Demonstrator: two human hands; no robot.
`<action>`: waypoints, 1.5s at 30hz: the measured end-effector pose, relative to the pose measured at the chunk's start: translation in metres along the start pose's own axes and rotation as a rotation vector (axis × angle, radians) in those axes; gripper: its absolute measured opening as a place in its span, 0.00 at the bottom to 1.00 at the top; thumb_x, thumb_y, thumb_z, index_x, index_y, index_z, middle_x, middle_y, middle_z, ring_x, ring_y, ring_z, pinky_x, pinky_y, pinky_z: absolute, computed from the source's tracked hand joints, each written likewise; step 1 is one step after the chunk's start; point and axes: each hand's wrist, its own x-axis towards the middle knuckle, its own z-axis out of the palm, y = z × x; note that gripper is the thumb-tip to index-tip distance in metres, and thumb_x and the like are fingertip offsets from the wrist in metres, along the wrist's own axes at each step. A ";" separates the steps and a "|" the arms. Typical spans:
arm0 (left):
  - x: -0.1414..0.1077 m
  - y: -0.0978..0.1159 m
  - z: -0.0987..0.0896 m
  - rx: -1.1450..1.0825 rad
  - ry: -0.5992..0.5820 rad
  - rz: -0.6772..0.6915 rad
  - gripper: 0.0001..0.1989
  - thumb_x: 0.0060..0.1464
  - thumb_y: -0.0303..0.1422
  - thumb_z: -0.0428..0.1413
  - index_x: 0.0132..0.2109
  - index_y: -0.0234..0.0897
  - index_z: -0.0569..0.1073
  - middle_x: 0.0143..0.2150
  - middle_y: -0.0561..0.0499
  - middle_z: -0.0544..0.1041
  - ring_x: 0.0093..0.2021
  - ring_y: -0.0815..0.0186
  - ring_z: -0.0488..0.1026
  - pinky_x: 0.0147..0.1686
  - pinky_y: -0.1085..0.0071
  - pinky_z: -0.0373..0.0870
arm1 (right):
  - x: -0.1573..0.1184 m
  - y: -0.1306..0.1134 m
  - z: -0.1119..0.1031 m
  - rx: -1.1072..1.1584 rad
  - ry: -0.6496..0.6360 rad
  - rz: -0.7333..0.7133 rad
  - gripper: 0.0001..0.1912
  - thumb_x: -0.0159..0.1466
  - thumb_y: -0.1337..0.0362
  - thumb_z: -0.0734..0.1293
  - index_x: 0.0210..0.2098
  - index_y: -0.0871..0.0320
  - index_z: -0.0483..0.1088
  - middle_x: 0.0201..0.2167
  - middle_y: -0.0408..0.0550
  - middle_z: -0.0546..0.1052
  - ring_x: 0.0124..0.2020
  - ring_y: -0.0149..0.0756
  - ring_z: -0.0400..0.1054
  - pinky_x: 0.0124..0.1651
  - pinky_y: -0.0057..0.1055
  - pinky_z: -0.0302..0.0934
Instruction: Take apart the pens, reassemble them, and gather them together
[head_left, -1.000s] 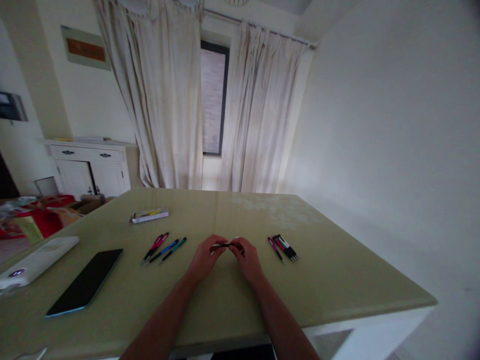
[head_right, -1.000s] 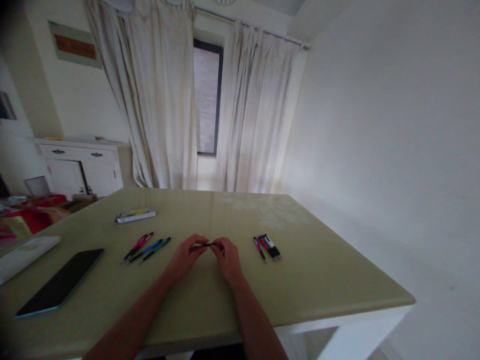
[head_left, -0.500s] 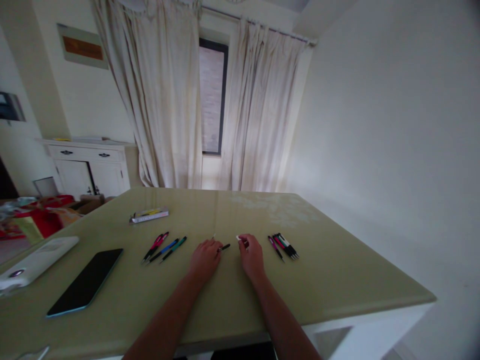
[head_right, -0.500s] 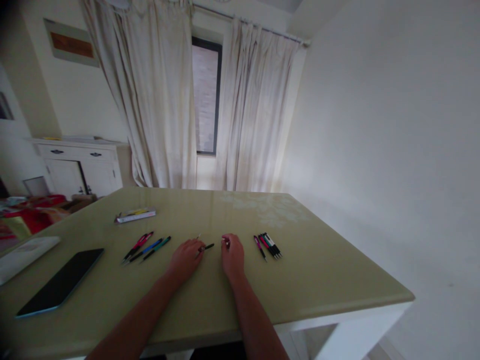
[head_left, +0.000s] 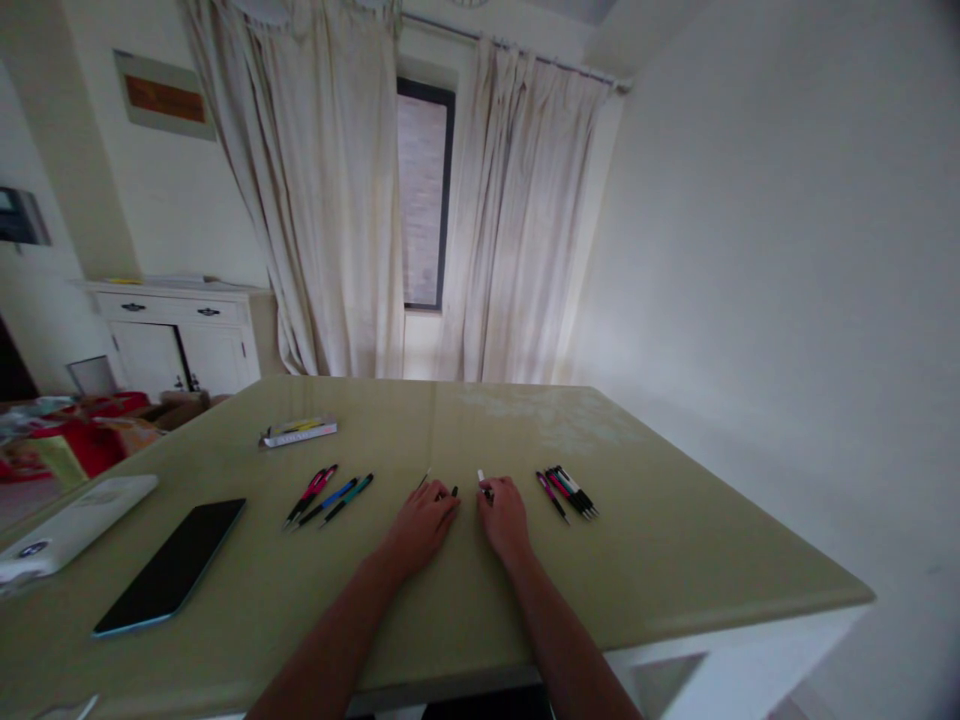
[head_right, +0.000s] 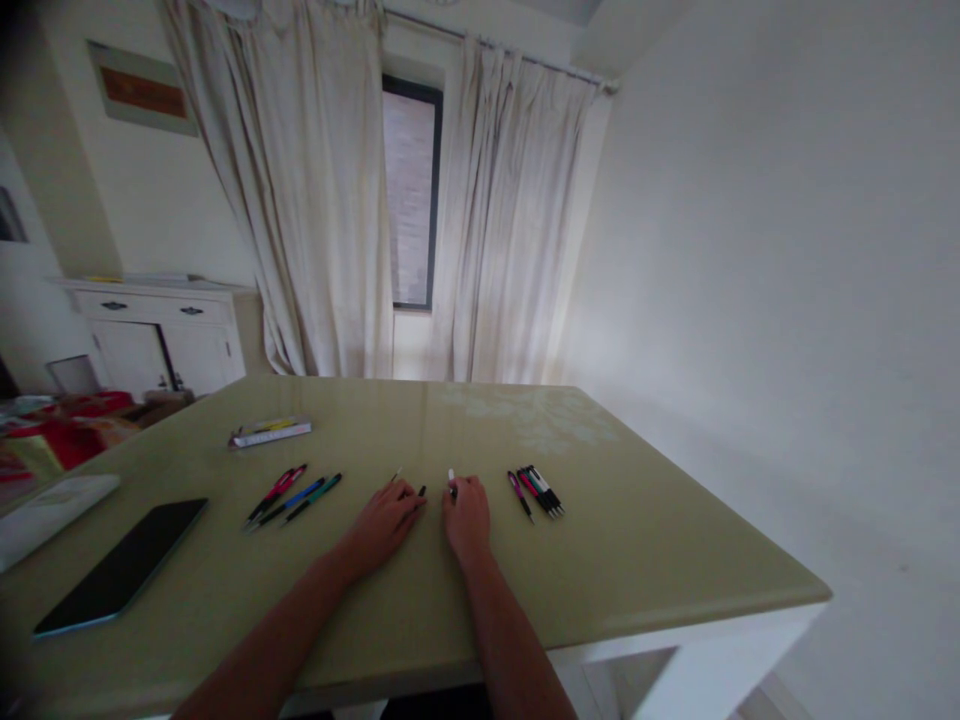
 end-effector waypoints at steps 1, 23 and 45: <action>0.000 -0.001 0.001 -0.003 0.001 -0.016 0.14 0.64 0.32 0.48 0.50 0.41 0.77 0.45 0.46 0.72 0.47 0.59 0.69 0.51 0.61 0.66 | 0.000 0.001 0.000 0.008 -0.014 -0.004 0.07 0.60 0.69 0.65 0.36 0.55 0.75 0.36 0.54 0.75 0.39 0.48 0.71 0.46 0.41 0.64; 0.000 -0.029 -0.027 0.057 0.212 -0.742 0.12 0.62 0.32 0.48 0.50 0.37 0.72 0.46 0.44 0.79 0.47 0.59 0.74 0.46 0.66 0.66 | 0.007 -0.022 -0.018 0.205 -0.004 0.058 0.08 0.64 0.62 0.62 0.37 0.58 0.72 0.33 0.49 0.76 0.31 0.37 0.69 0.38 0.31 0.62; -0.001 -0.013 -0.026 0.145 0.088 -0.715 0.14 0.61 0.34 0.48 0.50 0.39 0.72 0.50 0.44 0.78 0.51 0.56 0.72 0.50 0.61 0.65 | 0.006 -0.021 -0.018 0.233 -0.033 0.088 0.10 0.64 0.60 0.62 0.36 0.57 0.72 0.33 0.50 0.77 0.31 0.37 0.70 0.37 0.31 0.62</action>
